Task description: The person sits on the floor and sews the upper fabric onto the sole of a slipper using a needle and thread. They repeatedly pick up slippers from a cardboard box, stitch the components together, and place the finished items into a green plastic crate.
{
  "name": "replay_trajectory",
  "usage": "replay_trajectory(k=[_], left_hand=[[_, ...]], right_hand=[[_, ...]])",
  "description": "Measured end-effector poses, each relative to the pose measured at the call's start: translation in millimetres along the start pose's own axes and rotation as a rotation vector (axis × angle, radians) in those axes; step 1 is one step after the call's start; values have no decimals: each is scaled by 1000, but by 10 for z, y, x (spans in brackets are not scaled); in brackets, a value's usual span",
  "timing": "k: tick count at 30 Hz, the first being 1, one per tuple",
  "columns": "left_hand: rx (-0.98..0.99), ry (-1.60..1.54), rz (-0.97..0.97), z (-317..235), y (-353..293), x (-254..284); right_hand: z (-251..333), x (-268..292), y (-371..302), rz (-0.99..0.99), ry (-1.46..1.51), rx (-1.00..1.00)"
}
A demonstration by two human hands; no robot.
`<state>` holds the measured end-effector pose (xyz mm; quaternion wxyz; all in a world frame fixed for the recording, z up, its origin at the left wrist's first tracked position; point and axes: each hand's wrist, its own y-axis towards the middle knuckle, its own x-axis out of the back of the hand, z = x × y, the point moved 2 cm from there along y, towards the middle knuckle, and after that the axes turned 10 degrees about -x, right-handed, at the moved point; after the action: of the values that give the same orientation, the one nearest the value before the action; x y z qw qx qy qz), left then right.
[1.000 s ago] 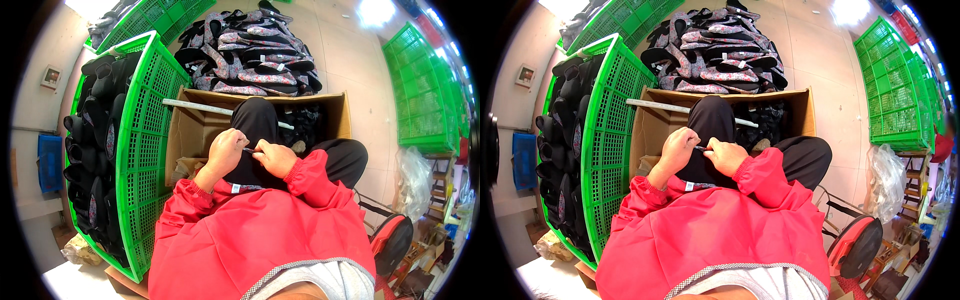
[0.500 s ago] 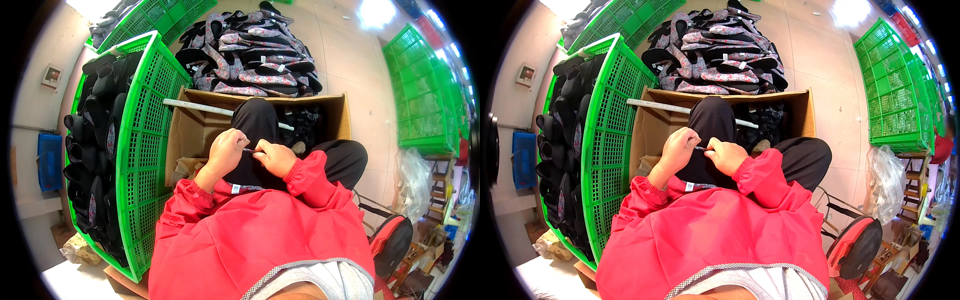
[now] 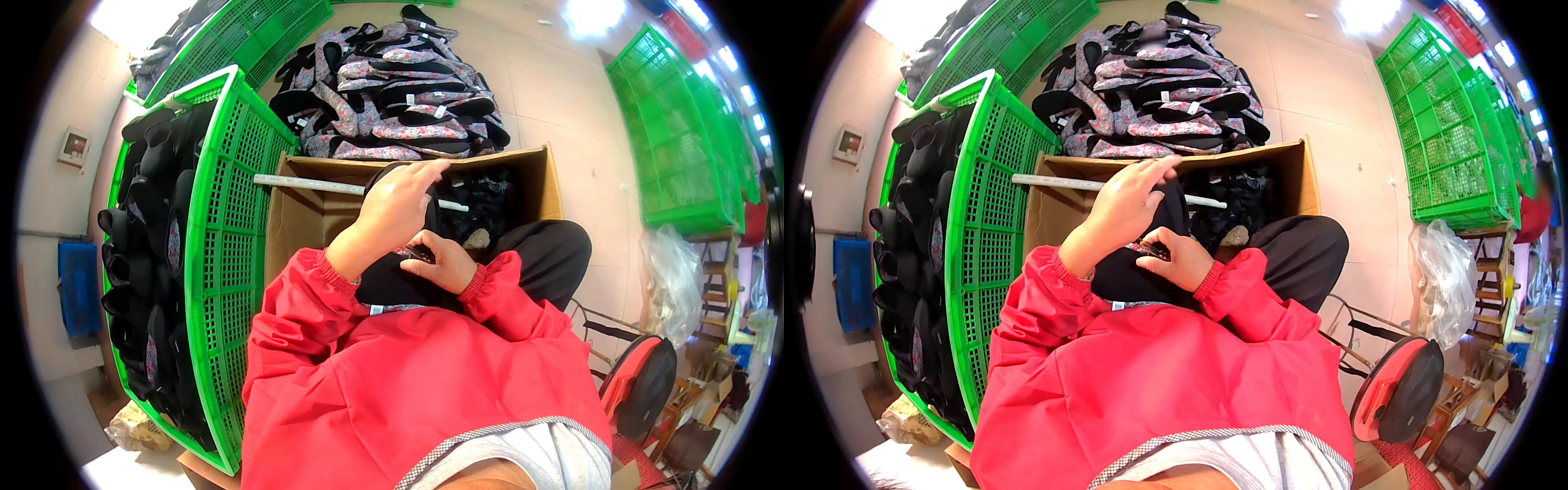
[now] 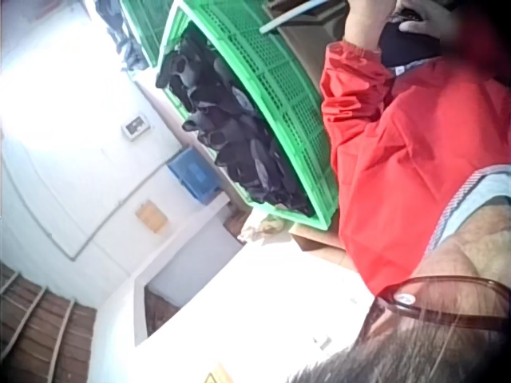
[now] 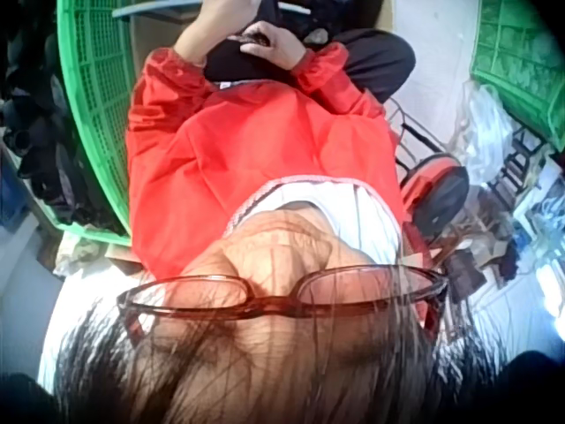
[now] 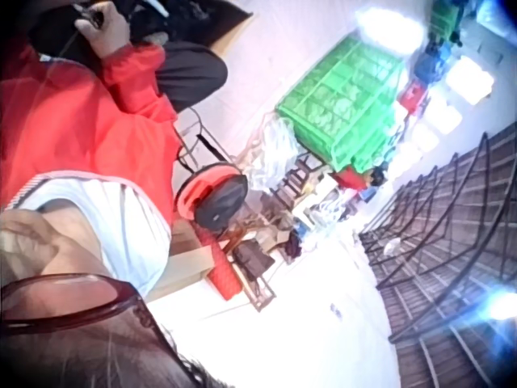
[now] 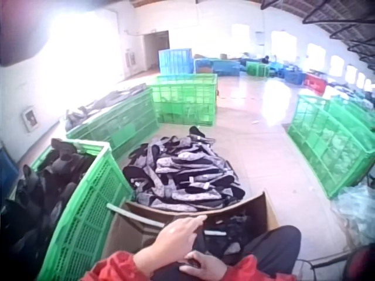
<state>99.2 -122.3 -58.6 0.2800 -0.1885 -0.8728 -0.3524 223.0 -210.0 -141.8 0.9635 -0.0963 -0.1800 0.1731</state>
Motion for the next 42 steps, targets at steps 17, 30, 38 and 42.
replay_trajectory(k=[17, 30, 38, 42], left_hand=[[-748, -1091, 619, -2330, 312, -8], [-863, -790, 988, -2377, 108, 194], [-870, -454, 908, -2480, 102, 5], [-809, -202, 729, -2576, 114, -171]], right_hand=[[-98, 1275, 837, -500, 532, -27], [-492, 1585, 342, -677, 227, 76], [-502, 1469, 229, -727, 38, -28], [-594, 1448, 166, -729, 26, -35]])
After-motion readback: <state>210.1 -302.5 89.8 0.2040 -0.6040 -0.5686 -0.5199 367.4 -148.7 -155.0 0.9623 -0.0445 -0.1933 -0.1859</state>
